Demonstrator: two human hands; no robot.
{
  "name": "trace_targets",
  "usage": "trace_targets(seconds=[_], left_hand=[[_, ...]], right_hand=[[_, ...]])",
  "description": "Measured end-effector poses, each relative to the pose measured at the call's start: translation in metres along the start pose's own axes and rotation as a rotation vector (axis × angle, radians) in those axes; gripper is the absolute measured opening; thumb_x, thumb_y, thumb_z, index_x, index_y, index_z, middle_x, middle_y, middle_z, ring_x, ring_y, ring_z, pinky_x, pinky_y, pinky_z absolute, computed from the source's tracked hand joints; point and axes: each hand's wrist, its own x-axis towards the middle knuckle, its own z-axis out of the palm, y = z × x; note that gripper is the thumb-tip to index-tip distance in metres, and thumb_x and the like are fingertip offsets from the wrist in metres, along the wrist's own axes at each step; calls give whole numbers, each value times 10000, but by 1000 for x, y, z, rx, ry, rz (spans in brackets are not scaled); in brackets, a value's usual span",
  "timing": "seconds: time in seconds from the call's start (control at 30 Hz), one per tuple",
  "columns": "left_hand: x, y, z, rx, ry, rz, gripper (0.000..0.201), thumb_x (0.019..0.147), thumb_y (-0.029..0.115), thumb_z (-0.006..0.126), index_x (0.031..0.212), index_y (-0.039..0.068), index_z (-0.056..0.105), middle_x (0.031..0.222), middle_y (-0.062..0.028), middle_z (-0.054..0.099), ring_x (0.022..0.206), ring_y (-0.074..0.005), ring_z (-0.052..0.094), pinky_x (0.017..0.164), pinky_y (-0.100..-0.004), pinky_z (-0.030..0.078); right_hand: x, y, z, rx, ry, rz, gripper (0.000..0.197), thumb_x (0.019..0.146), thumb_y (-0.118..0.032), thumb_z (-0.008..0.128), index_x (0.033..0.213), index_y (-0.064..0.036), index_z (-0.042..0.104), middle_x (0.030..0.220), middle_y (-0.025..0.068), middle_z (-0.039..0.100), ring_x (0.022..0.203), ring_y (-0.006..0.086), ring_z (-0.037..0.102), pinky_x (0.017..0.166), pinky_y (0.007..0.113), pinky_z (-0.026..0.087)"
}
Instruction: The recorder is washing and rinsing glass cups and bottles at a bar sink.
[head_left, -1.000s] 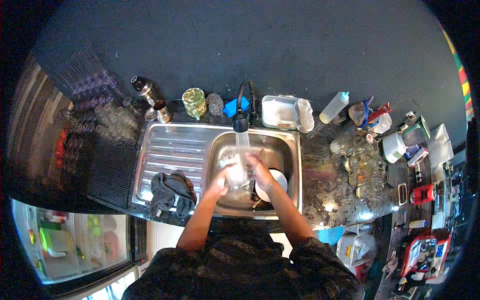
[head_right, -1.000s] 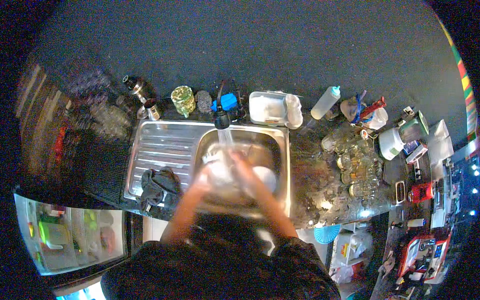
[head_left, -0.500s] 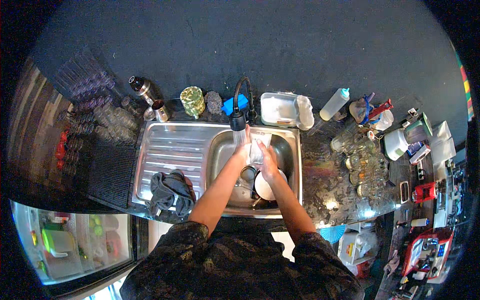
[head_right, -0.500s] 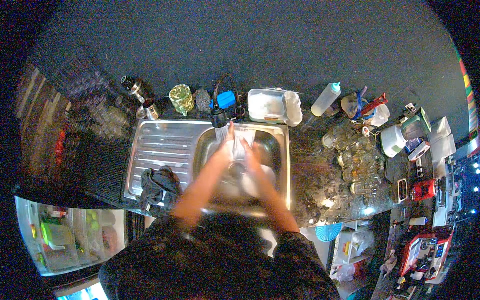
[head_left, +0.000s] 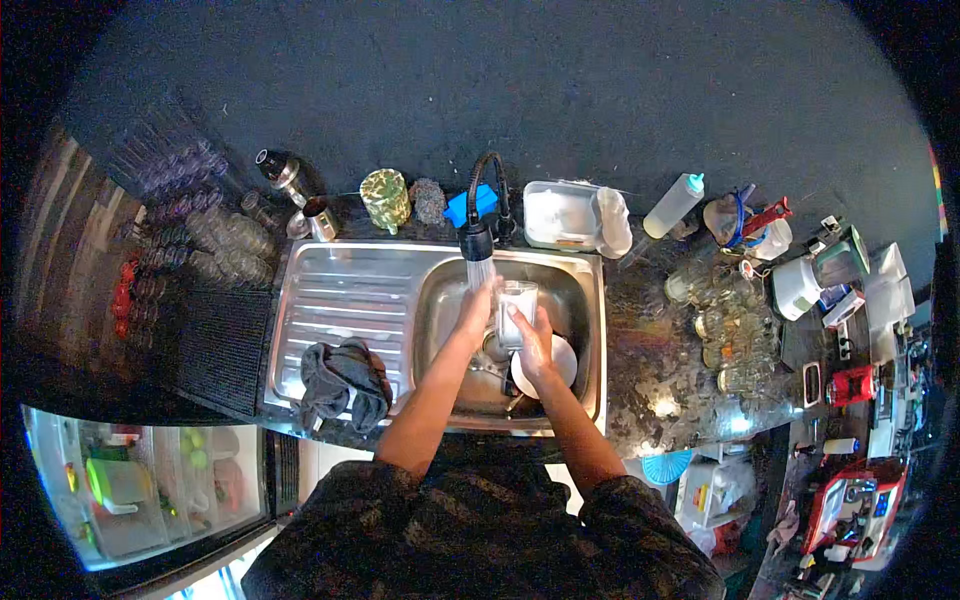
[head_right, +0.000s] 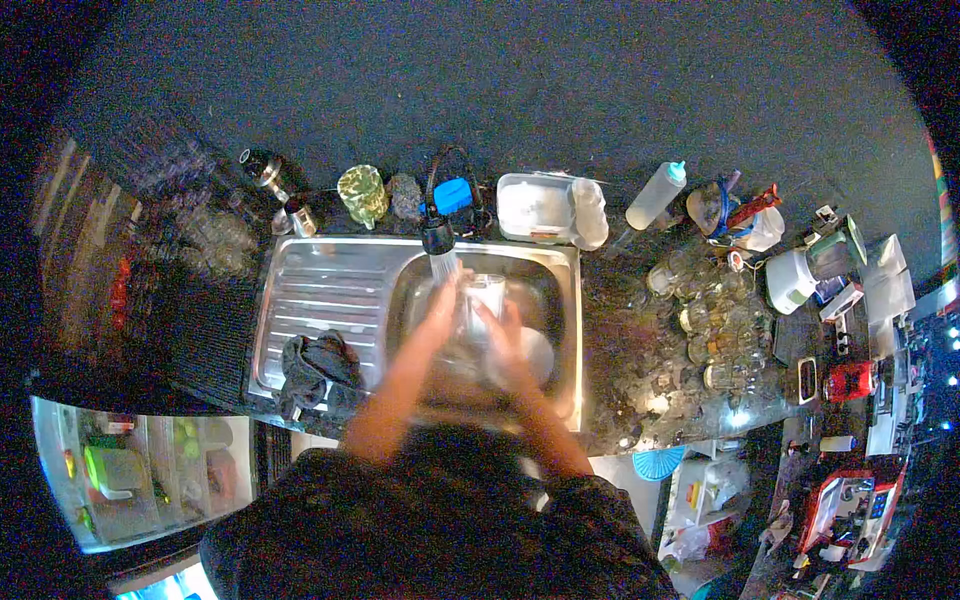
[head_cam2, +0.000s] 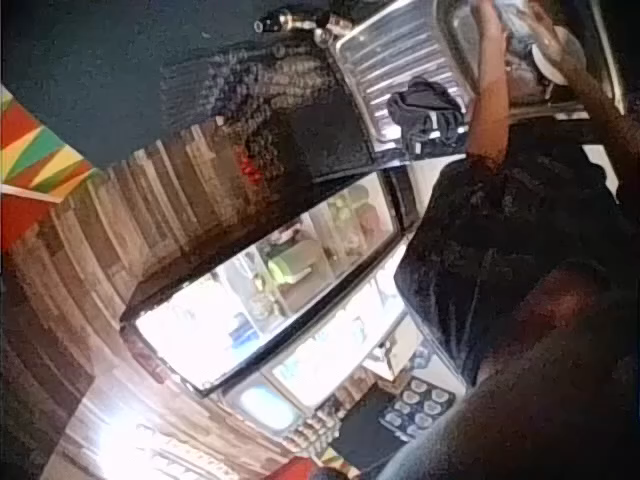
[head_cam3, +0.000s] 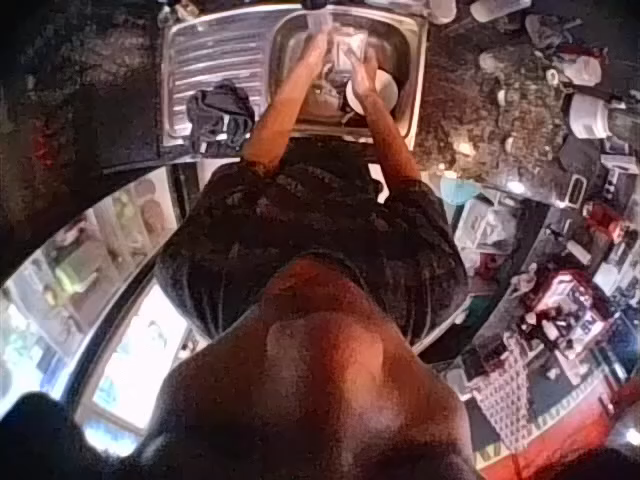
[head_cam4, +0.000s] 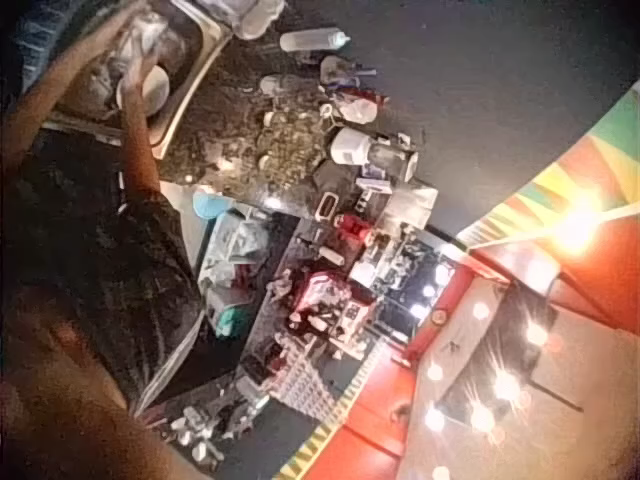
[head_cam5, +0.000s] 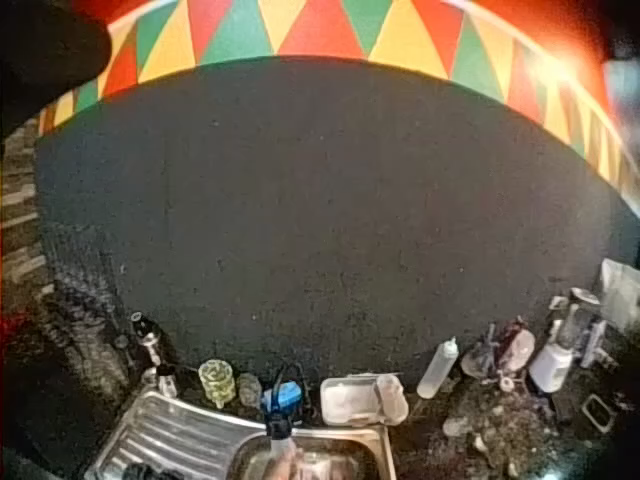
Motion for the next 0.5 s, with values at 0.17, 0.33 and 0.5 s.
trace_targets(seconds=[0.17,0.33,0.5], left_hand=[[-41,-9,-18,261,-200,535,451,828,149,628,1230,18,471,1136,-75,550,1009,-144,543,871,-293,439],[-41,2,-42,84,-413,355,498,824,36,595,1291,30,420,1175,-62,529,1043,-134,526,883,-271,435],[-34,-8,-51,-13,-277,419,478,826,49,606,1275,49,442,1186,-54,521,1074,-136,496,911,-274,403]], right_hand=[[10,20,10,-332,-58,-345,890,694,-128,666,1408,9,153,1378,164,304,1257,254,329,1049,343,265],[-2,11,20,-317,-151,-218,952,674,-215,632,1413,7,73,1355,186,314,1257,286,329,1047,351,265],[-5,-16,39,-273,-248,-80,834,682,-267,627,1356,19,227,1288,178,407,1176,272,430,999,351,338]])
